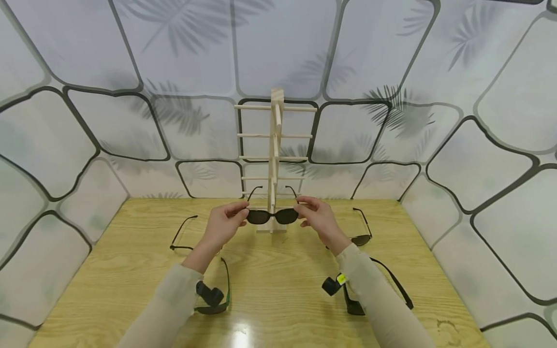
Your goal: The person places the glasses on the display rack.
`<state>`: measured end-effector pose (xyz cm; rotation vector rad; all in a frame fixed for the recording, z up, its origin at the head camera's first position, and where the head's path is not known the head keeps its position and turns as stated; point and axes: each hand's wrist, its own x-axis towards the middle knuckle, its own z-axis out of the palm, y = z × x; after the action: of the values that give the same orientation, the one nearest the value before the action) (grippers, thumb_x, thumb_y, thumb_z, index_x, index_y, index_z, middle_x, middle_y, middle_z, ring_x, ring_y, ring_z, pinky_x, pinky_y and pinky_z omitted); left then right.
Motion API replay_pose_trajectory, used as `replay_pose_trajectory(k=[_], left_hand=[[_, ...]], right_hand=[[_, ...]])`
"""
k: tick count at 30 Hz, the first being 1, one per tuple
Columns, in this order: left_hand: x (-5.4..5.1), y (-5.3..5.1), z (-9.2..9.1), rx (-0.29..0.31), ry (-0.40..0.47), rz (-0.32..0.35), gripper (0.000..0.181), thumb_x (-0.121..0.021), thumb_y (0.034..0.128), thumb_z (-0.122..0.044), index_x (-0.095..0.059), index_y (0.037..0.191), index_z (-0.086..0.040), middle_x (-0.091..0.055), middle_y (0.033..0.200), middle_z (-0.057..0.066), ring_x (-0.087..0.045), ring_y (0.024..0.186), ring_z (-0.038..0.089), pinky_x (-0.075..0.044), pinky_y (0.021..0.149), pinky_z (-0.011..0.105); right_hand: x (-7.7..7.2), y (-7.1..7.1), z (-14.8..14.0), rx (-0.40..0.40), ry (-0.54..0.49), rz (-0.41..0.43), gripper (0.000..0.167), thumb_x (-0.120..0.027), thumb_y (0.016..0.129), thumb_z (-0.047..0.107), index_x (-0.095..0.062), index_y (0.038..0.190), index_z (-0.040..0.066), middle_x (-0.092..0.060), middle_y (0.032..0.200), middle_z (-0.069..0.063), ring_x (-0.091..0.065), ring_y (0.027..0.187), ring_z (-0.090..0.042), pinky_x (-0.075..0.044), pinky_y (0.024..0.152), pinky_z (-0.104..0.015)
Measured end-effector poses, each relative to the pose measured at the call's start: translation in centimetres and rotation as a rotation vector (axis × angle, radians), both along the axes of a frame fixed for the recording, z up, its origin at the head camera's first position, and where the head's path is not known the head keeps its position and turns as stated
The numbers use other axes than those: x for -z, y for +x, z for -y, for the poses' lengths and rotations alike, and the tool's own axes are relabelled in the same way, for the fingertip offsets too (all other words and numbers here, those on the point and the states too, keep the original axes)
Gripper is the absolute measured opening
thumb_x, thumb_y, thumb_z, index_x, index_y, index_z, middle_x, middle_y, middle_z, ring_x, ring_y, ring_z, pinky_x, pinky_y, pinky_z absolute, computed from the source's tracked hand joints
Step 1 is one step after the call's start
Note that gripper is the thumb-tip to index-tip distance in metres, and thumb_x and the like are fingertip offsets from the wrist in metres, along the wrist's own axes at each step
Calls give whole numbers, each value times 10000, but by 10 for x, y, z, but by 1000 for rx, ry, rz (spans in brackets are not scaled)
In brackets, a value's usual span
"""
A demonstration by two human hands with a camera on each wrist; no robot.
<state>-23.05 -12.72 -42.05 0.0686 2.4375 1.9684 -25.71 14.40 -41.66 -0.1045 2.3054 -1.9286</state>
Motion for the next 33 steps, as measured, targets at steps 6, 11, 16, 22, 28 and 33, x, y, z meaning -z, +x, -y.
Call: replay_pose_trajectory(k=[6, 11, 16, 22, 28, 33], left_hand=[[0, 2, 1, -9, -18, -25, 398, -618, 1076, -123, -621, 1463, -30, -669, 1355, 271, -701, 1196, 393, -622, 948, 374], [-1, 5, 3, -22, -58, -21, 428, -628, 1079, -181, -602, 1496, -86, -691, 1337, 242, -724, 1164, 376, -614, 968, 424], [-3, 10, 7, -32, -107, -44, 433, -635, 1077, -222, -608, 1491, -101, -725, 1302, 213, -740, 1116, 352, -607, 954, 468], [-5, 25, 18, -21, -148, -59, 422, -626, 1082, -230, -610, 1480, -93, -713, 1324, 210, -723, 1126, 335, -604, 919, 417], [-7, 46, 35, -31, -198, -62, 397, -632, 1075, -207, -631, 1450, -77, -703, 1313, 222, -718, 1156, 363, -572, 799, 262], [-6, 65, 52, -34, -266, -78, 397, -626, 1078, -187, -618, 1456, -65, -716, 1286, 210, -714, 1189, 372, -604, 888, 315]], right_hand=[[-1, -1, 0, 21, 24, 5, 439, -657, 1061, 224, -602, 1471, 78, -707, 1223, -103, -637, 875, -115, -572, 753, -292], [-1, 0, 0, 54, 50, -8, 475, -659, 1061, 265, -582, 1503, 107, -686, 1297, -159, -631, 938, -136, -557, 777, -285], [-5, 5, -2, 76, 72, -39, 486, -669, 1053, 313, -587, 1495, 129, -687, 1291, -149, -630, 986, -157, -553, 804, -284], [-8, 15, -6, 87, 79, -69, 430, -676, 1050, 284, -628, 1441, 112, -711, 1085, -55, -631, 912, -134, -572, 799, -310], [-8, 31, -4, 85, 37, -49, 361, -688, 1042, 225, -672, 1372, 80, -698, 955, 30, -656, 872, -140, -575, 760, -298], [-2, 44, 2, 38, 6, -27, 328, -686, 1042, 204, -681, 1349, 88, -693, 967, 22, -660, 881, -152, -571, 772, -315]])
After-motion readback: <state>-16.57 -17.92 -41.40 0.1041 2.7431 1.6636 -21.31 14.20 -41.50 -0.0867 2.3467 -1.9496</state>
